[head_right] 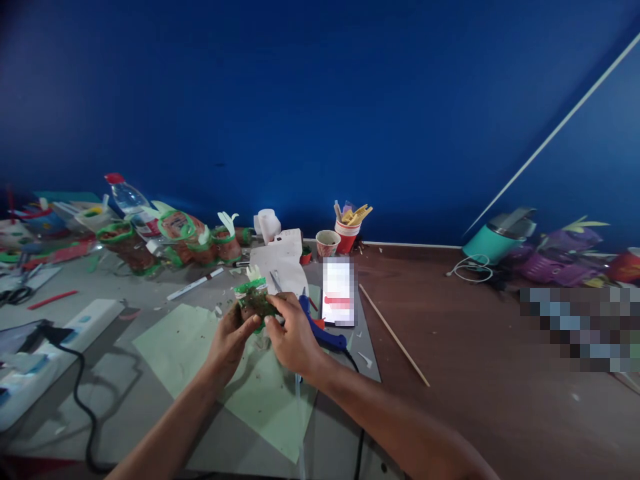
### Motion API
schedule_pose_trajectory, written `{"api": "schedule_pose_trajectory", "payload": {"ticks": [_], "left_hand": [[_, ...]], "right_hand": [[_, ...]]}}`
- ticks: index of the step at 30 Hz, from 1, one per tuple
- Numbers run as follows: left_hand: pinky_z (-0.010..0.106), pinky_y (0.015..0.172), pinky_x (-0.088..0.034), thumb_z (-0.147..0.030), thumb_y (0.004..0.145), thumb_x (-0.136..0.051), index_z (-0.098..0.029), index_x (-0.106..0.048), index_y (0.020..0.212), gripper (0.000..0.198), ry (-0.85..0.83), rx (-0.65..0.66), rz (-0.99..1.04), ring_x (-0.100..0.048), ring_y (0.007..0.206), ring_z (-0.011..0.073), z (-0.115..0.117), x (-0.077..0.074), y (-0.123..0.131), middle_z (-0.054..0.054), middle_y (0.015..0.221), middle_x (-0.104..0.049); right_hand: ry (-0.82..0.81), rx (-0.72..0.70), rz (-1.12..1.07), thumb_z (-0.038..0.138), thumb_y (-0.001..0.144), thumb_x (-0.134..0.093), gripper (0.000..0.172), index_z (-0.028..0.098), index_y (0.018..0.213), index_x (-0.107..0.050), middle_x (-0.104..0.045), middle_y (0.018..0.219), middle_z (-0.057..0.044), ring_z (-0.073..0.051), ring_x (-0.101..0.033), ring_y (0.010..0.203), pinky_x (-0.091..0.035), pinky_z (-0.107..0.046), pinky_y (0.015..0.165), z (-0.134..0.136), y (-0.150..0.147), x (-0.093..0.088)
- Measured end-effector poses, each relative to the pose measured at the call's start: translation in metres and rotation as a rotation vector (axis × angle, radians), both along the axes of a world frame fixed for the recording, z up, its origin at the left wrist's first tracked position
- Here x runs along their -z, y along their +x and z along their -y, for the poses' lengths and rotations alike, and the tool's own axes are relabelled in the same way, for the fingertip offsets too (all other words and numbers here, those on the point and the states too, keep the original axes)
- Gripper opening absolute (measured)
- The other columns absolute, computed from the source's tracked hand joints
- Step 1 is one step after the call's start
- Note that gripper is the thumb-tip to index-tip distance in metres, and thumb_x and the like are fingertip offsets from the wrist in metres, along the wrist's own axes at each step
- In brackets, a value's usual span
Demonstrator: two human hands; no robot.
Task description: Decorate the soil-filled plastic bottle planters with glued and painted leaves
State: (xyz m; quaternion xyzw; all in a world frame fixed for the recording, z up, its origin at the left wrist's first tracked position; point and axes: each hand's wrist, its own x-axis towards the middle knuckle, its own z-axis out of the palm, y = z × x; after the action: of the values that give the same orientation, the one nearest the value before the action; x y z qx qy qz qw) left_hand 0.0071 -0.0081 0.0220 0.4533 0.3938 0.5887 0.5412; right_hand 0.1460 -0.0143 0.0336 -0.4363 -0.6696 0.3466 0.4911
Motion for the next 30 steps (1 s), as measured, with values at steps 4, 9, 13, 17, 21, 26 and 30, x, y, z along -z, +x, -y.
{"api": "schedule_pose_trajectory", "payload": {"ticks": [4, 9, 13, 17, 21, 26, 30], "left_hand": [[0.037, 0.091, -0.043, -0.037, 0.070, -0.073, -0.014, -0.063, 0.106, 0.044, 0.023, 0.054, 0.146, -0.060, 0.100, 0.0260, -0.004, 0.008, -0.002, 0.010, 0.107, -0.067], [0.040, 0.098, -0.039, -0.036, 0.070, -0.074, -0.014, -0.064, 0.110, 0.047, 0.010, 0.081, 0.189, -0.057, 0.110, 0.0282, -0.004, 0.009, -0.004, 0.012, 0.112, -0.066], [0.038, 0.099, -0.039, -0.038, 0.069, -0.075, -0.015, -0.061, 0.115, 0.053, 0.025, 0.057, 0.200, -0.054, 0.116, 0.0277, -0.003, 0.008, -0.004, 0.012, 0.120, -0.063], [0.036, 0.097, -0.042, -0.041, 0.065, -0.077, -0.018, -0.054, 0.123, 0.066, 0.026, -0.012, 0.214, -0.054, 0.117, 0.0263, -0.005, 0.012, -0.005, 0.013, 0.126, -0.059], [0.037, 0.095, -0.043, -0.044, 0.062, -0.078, -0.018, -0.050, 0.125, 0.074, 0.027, -0.091, 0.153, -0.054, 0.116, 0.0277, -0.005, 0.016, -0.006, 0.014, 0.126, -0.058], [0.038, 0.096, -0.042, -0.043, 0.063, -0.077, -0.018, -0.055, 0.120, 0.066, 0.099, -0.110, 0.022, -0.054, 0.115, 0.0289, -0.003, 0.017, -0.007, 0.012, 0.121, -0.062], [0.038, 0.101, -0.039, -0.047, 0.069, -0.072, -0.017, -0.061, 0.116, 0.057, 0.075, -0.084, 0.015, -0.049, 0.122, 0.0295, 0.000, 0.017, -0.007, 0.012, 0.124, -0.061]], "right_hand": [[-0.284, -0.031, -0.323, 0.024, 0.077, -0.054, 0.042, 0.018, 0.118, -0.058, -0.063, 0.113, -0.010, -0.023, -0.059, 0.103, -0.046, -0.039, 0.091, -0.004, 0.002, -0.006], [-0.358, 0.063, -0.540, 0.026, 0.072, -0.059, 0.030, 0.017, 0.100, -0.062, -0.065, 0.086, -0.004, -0.017, -0.060, 0.076, -0.048, -0.031, 0.074, -0.011, 0.011, -0.017], [-0.315, 0.047, -0.435, 0.028, 0.072, -0.059, 0.024, 0.016, 0.094, -0.062, -0.058, 0.072, 0.001, -0.012, -0.054, 0.063, -0.045, -0.026, 0.064, -0.014, 0.020, -0.023], [-0.385, 0.006, -0.264, 0.027, 0.072, -0.061, 0.032, 0.016, 0.102, -0.060, -0.064, 0.080, -0.002, -0.014, -0.058, 0.067, -0.047, -0.028, 0.065, -0.012, 0.018, -0.021], [-0.450, -0.117, -0.231, 0.028, 0.074, -0.061, 0.035, 0.016, 0.106, -0.058, -0.067, 0.088, -0.006, -0.016, -0.062, 0.069, -0.050, -0.030, 0.065, -0.006, 0.008, -0.015], [-0.449, -0.143, -0.265, 0.023, 0.072, -0.061, 0.026, 0.017, 0.098, -0.062, -0.068, 0.082, -0.003, -0.017, -0.061, 0.067, -0.051, -0.030, 0.064, -0.002, -0.001, -0.011], [-0.452, -0.087, -0.303, 0.022, 0.070, -0.060, 0.025, 0.017, 0.094, -0.064, -0.069, 0.087, -0.005, -0.018, -0.062, 0.073, -0.051, -0.031, 0.068, -0.005, 0.000, -0.013]]}}
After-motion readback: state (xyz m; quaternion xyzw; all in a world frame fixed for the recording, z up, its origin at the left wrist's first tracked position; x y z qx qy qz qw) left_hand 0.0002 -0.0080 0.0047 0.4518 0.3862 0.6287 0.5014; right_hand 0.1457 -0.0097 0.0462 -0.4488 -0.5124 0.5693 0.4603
